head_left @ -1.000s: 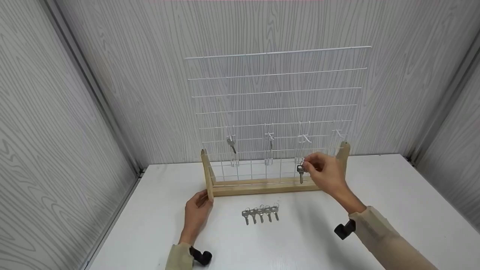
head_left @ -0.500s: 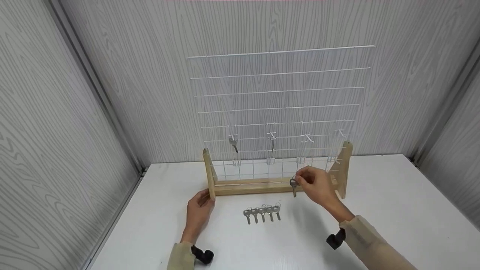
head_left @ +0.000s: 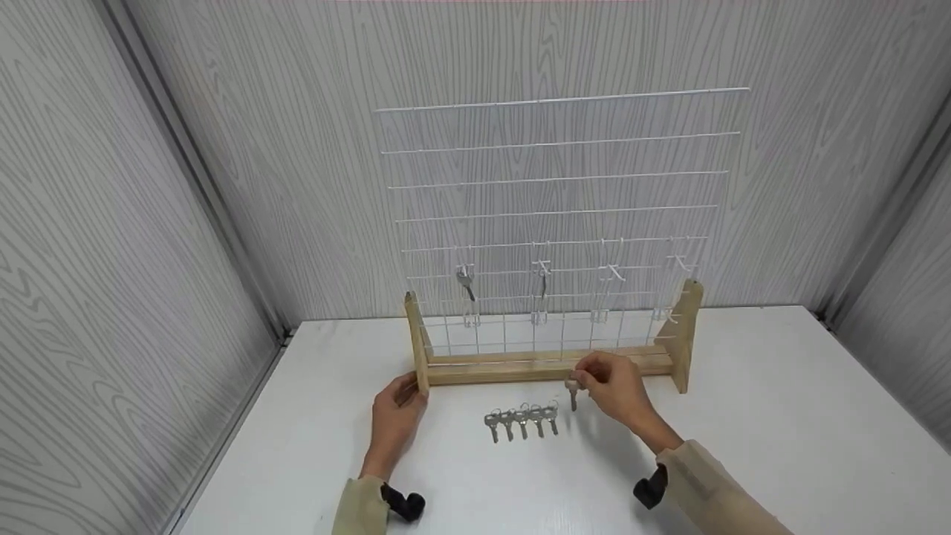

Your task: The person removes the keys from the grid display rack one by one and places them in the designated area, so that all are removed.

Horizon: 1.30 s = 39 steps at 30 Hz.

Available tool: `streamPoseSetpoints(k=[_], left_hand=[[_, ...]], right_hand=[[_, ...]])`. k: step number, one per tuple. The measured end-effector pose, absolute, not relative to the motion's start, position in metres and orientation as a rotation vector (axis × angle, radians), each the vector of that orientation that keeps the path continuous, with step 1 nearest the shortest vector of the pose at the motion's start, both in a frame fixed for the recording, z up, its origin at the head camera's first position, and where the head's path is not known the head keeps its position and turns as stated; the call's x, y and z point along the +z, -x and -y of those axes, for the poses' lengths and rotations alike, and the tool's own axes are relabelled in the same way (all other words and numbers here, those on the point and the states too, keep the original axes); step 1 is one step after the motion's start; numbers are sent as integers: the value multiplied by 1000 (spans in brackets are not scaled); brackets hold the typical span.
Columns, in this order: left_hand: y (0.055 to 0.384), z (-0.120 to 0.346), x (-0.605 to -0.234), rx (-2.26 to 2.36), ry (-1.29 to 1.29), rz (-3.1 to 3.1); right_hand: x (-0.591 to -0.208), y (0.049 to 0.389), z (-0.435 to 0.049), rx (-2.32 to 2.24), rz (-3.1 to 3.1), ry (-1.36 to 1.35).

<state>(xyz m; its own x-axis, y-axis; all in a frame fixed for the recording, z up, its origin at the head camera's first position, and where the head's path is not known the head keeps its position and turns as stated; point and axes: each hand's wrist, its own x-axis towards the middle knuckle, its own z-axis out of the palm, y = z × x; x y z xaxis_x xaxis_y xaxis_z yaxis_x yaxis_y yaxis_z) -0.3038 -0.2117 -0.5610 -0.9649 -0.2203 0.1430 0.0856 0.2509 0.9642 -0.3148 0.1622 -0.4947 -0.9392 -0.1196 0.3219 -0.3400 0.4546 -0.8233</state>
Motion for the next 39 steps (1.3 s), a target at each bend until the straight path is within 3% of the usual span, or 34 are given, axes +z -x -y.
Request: streamPoseSetpoints(k=[16,39], left_hand=[[303,212,-559,-1803,-125,2280],[302,213,-559,-1809,-92,2251]], right_hand=[[-525,319,-157,1560,2535,-329],[-531,318,-148,1497,2674,-254]])
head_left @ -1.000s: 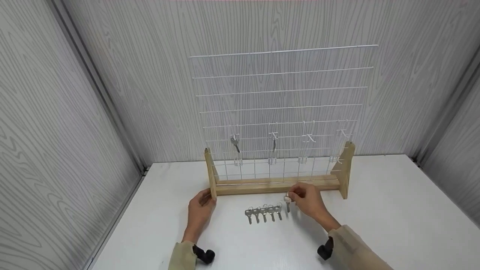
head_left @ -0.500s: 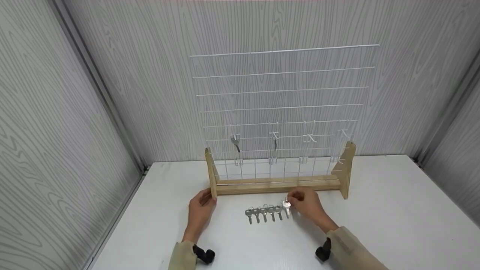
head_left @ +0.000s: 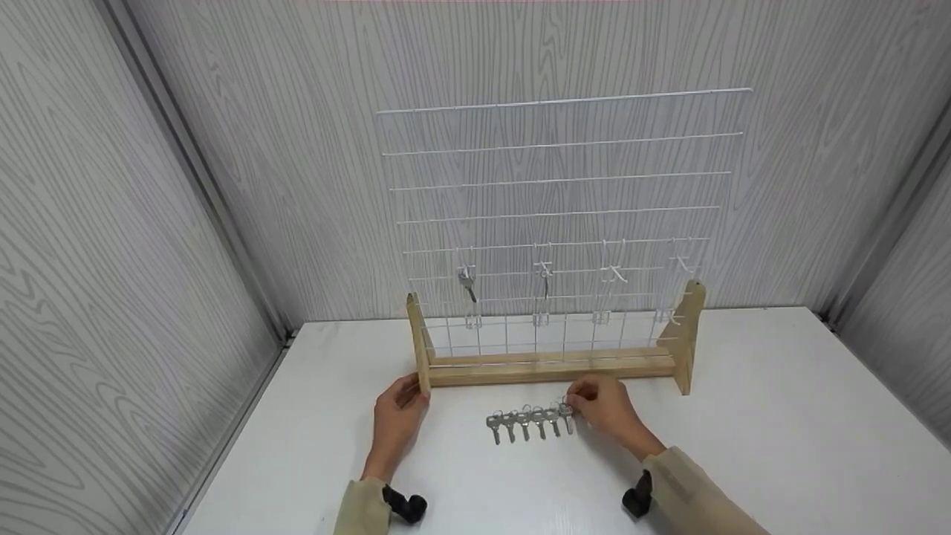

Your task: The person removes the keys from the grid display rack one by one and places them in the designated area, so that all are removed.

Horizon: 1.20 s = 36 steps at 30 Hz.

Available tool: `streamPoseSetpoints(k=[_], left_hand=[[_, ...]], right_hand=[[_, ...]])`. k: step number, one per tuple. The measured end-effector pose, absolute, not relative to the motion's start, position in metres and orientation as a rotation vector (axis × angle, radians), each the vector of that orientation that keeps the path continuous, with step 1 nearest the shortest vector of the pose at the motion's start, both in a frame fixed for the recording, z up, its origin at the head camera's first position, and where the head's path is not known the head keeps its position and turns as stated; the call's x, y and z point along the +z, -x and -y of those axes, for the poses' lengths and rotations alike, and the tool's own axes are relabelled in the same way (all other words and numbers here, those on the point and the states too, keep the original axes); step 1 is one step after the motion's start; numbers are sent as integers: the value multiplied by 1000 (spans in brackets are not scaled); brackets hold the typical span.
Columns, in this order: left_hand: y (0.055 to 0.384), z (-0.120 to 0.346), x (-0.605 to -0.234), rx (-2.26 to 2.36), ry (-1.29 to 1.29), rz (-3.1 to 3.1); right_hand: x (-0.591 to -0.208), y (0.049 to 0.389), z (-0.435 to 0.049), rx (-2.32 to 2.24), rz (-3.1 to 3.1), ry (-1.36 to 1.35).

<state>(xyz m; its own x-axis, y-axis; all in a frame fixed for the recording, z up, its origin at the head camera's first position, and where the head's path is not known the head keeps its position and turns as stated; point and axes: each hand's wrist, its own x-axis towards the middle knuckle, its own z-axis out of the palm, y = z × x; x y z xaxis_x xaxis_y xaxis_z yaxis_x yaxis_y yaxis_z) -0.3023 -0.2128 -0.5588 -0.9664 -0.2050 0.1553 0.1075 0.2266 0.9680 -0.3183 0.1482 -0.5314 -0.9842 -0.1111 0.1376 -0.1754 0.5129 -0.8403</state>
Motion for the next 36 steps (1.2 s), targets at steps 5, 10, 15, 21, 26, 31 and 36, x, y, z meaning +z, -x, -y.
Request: streamPoseSetpoints(k=[5,10,15,21,26,31,36], left_hand=[[303,213,-559,-1800,-109,2264],[306,213,-560,-1793,-131,2268],[307,213,-561,-1789,-140,2269],[305,211,-560,-1789,-143,2268],[305,211,-560,-1785,-148,2272],[305,212,-561,-1793,-135,2264],[304,212,-561,-1787,-130,2270]], right_hand=[[-531,318,-147,1480,2681,-257],[-530,317,-147,1453,2664,-308],[-530,317,-147,1429,2667,-333],[-529,316,-146,1431,2675,-332],[-526,316,-145,1434,2685,-311],[-524,318,-144,1420,2703,-314],[-522,320,-146,1400,2704,-304]])
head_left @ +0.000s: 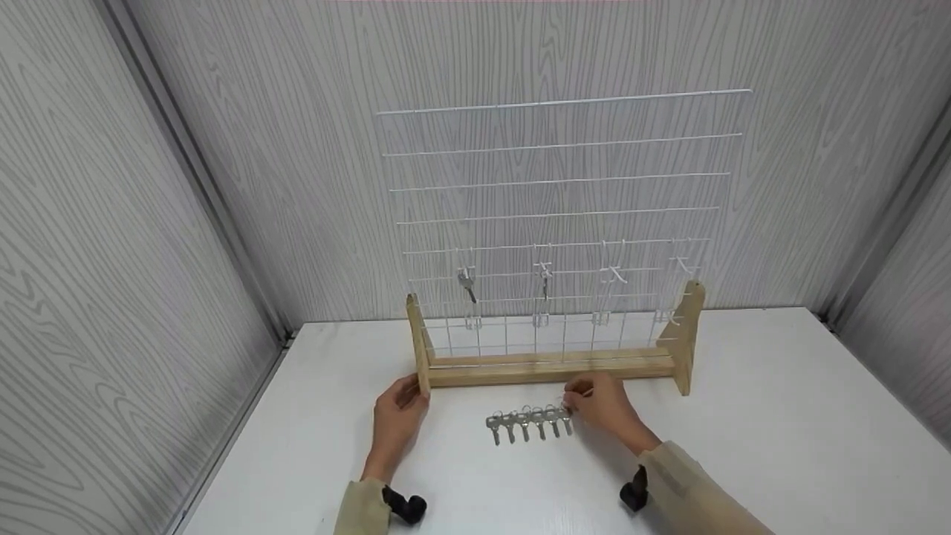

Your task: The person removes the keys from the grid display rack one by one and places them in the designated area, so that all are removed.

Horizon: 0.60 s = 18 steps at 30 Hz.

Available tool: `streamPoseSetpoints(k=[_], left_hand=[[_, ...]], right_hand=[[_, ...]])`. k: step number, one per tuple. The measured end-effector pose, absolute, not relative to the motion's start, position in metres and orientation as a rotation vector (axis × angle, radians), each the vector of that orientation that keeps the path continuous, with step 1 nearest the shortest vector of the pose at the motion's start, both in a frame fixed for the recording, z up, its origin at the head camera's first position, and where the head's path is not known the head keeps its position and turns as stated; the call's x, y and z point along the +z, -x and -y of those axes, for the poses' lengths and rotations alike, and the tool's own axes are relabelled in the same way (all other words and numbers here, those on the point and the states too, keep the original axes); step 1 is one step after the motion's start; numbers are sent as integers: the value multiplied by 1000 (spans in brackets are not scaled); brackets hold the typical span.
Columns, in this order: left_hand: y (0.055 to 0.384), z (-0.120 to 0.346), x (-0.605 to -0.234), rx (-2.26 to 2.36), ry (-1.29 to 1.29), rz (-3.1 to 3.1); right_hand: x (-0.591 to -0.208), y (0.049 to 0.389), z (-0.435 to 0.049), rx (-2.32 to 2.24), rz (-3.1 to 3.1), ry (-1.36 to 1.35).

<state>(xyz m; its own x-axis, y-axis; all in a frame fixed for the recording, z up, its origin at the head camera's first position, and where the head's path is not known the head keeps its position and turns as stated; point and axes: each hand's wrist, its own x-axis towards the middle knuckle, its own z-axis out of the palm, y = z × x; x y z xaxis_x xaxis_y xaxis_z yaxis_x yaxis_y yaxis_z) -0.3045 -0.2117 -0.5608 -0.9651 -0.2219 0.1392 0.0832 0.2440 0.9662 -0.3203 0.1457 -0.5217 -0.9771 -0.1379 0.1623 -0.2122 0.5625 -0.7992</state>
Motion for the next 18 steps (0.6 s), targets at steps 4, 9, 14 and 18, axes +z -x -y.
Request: streamPoseSetpoints(k=[4,9,14,18], left_hand=[[304,213,-560,-1811,-109,2253],[305,214,-560,-1816,-98,2250],[305,215,-560,-1804,-114,2269],[305,214,-560,-1806,-123,2278]], right_hand=[[-514,321,-148,1419,2677,-325],[-500,320,-151,1417,2639,-396],[-485,316,-152,1409,2609,-403],[-473,313,-151,1433,2579,-408]])
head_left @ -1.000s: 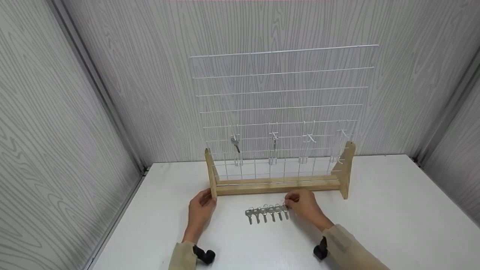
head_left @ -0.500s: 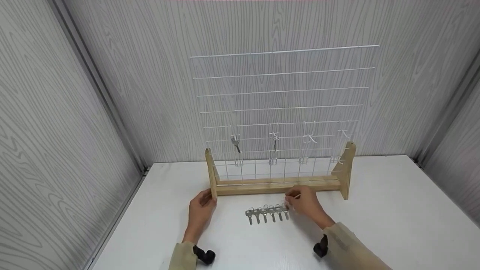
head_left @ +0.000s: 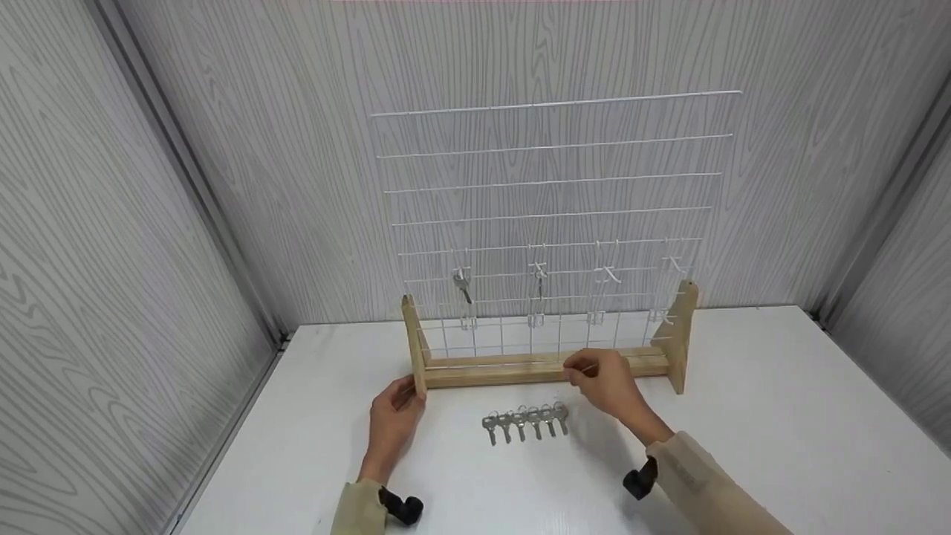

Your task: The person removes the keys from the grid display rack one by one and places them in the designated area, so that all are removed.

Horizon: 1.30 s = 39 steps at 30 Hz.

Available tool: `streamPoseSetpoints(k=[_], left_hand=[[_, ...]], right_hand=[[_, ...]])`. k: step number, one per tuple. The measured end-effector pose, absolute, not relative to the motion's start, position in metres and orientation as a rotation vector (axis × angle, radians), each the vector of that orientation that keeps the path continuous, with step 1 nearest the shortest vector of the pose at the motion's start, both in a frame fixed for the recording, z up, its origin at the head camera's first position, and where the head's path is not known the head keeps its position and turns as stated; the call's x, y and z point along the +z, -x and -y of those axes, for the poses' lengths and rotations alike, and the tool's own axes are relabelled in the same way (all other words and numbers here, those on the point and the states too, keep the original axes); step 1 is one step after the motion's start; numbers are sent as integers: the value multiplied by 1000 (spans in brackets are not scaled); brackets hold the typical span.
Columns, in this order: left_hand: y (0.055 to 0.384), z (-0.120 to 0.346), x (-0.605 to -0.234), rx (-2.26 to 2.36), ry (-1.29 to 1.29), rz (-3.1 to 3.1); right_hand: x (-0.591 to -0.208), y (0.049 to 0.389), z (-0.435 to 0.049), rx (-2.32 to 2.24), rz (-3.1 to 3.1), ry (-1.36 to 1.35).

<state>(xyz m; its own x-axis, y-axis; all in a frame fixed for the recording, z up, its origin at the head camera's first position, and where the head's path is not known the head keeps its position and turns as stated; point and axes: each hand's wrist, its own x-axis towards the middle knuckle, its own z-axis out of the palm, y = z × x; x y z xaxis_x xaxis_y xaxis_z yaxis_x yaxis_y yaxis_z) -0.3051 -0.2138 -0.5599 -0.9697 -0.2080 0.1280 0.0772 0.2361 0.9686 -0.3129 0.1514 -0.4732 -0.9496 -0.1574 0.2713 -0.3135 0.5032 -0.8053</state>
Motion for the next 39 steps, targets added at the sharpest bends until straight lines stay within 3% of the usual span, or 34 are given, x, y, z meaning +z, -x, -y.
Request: streamPoseSetpoints(k=[19,39], left_hand=[[302,214,-561,-1838,-116,2259],[301,212,-560,-1808,-134,2272]], right_hand=[[-419,308,-145,1367,2436,-510],[-381,331,-122,1439,2329,-422]])
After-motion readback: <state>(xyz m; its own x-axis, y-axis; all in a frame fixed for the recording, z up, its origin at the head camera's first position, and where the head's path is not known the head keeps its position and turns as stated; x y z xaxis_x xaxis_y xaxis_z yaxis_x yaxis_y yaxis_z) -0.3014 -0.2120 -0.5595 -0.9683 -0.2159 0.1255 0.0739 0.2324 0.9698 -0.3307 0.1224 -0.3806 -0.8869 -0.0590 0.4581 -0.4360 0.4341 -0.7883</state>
